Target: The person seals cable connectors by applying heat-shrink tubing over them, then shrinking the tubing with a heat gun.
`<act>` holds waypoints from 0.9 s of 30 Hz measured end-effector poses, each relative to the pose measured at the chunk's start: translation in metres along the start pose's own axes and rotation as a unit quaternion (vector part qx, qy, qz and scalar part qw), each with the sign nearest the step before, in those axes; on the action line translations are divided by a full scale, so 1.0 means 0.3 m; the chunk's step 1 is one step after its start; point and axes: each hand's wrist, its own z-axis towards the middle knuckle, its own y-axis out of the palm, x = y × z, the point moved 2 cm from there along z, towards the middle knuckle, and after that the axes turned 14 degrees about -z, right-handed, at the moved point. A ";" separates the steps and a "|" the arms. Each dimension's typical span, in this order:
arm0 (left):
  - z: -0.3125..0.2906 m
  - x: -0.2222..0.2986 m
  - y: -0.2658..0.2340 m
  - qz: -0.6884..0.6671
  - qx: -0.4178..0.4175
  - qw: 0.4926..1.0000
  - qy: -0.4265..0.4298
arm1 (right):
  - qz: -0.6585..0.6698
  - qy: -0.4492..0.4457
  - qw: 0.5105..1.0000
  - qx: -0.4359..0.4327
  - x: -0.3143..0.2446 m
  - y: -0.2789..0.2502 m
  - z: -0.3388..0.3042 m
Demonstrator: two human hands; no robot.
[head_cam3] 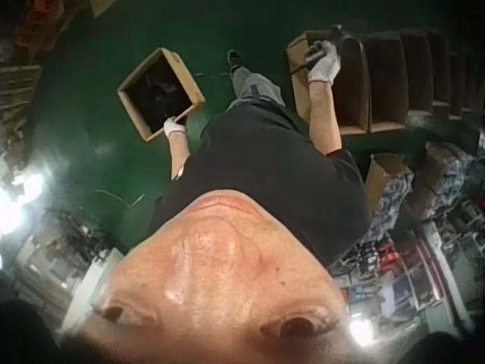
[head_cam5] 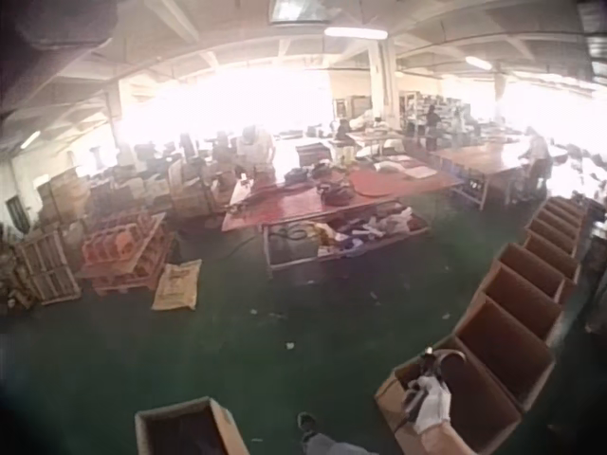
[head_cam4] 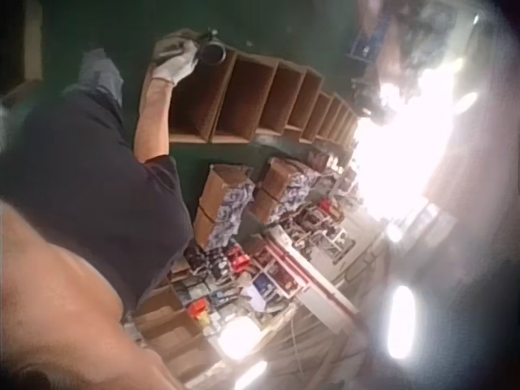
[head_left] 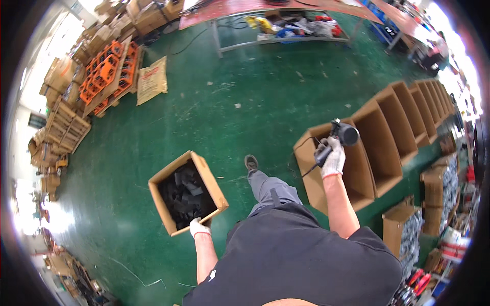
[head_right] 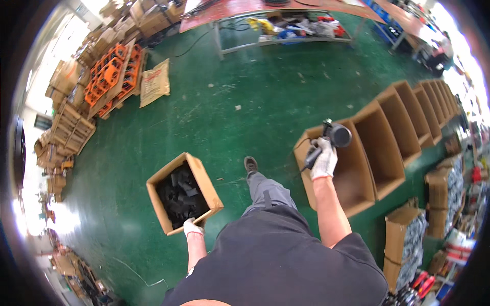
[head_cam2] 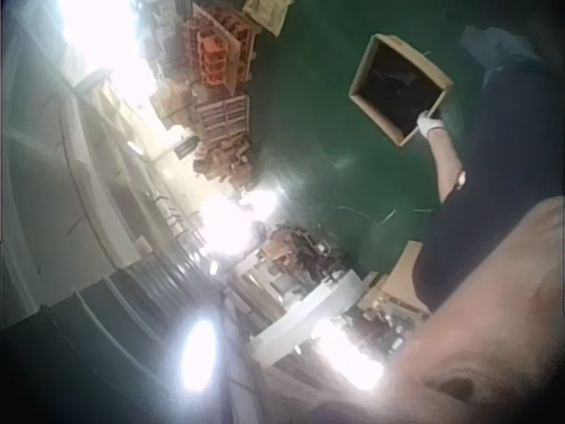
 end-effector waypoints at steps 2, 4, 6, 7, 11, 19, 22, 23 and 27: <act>0.019 0.051 0.205 0.028 0.009 1.000 0.001 | -0.013 0.001 0.999 0.034 0.014 0.124 0.094; 0.025 0.089 0.382 0.000 0.039 0.999 -0.026 | -0.025 0.023 0.998 0.059 0.049 0.249 0.244; 0.067 0.132 0.496 0.004 0.026 0.999 -0.024 | -0.010 0.058 0.998 0.037 0.042 0.421 0.366; 0.083 0.150 0.564 -0.024 0.029 0.999 -0.018 | -0.009 0.060 0.998 0.022 0.027 0.529 0.407; 0.003 0.197 0.922 0.014 0.044 0.999 0.014 | -0.015 0.043 0.999 -0.024 -0.023 0.843 0.560; 0.065 0.276 1.524 0.098 0.039 0.993 0.059 | -0.061 -0.025 0.997 -0.036 -0.036 1.353 0.835; 0.188 0.286 1.751 0.114 0.013 0.991 0.069 | -0.072 -0.022 0.997 -0.003 0.000 1.504 0.955; 0.226 0.296 1.851 0.114 0.006 0.990 0.077 | -0.065 -0.010 0.998 0.003 0.009 1.555 0.992; 0.378 0.330 2.204 0.180 -0.012 0.980 0.084 | -0.037 0.012 0.999 0.039 -0.024 1.763 1.113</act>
